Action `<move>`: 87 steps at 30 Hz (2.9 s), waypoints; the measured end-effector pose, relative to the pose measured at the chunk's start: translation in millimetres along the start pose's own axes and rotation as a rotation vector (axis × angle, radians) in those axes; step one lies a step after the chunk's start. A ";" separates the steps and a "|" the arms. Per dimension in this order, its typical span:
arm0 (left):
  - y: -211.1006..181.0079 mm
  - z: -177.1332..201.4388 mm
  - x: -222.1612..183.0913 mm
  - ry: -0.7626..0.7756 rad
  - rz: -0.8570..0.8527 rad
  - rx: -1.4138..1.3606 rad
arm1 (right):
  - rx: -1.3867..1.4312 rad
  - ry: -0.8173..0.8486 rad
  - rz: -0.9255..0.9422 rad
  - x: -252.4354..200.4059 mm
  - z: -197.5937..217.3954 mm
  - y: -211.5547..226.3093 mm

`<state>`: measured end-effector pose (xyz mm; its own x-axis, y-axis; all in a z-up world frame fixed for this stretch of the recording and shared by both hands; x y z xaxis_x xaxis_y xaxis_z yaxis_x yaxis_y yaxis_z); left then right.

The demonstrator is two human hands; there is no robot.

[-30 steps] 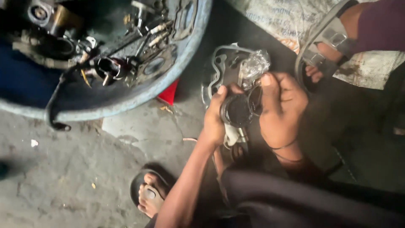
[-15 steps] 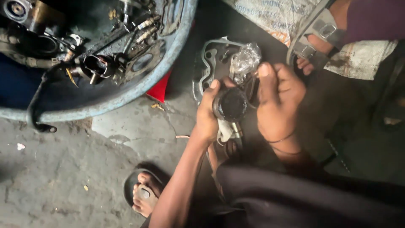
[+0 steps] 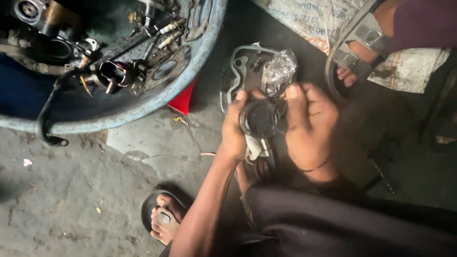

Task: The recorder is cleaning and inspecting a motorcycle engine piston and rings.

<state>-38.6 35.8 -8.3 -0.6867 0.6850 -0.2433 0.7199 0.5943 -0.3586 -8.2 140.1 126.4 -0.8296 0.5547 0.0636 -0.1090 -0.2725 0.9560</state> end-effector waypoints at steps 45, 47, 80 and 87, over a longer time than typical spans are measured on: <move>-8.5 -4.0 -7.6 -0.018 -0.156 0.355 | -0.158 -0.062 0.182 -12.2 -12.8 6.6; -13.2 -5.8 -4.9 -0.054 -0.218 0.423 | -0.129 -0.062 0.153 -6.4 -10.8 1.9; -8.2 6.0 -9.3 -0.191 -0.125 0.203 | -0.102 -0.031 0.107 -2.3 -23.3 8.8; -17.1 -9.1 -4.6 -0.127 -0.074 0.193 | -0.136 0.018 0.064 6.9 -26.2 7.5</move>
<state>-46.9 26.3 7.2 -0.7531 0.5768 -0.3165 0.6426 0.5414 -0.5422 -29.1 121.2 126.5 -0.8467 0.5190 0.1171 -0.1278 -0.4120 0.9022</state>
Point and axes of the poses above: each hand's wrist, its own x-axis towards the middle knuckle, its own z-axis out of the back of the hand, y = z × x, the point moved 6 cm from there along x, towards the middle knuckle, and after that the axes turned 2 degrees about x, right-handed, at the moved point
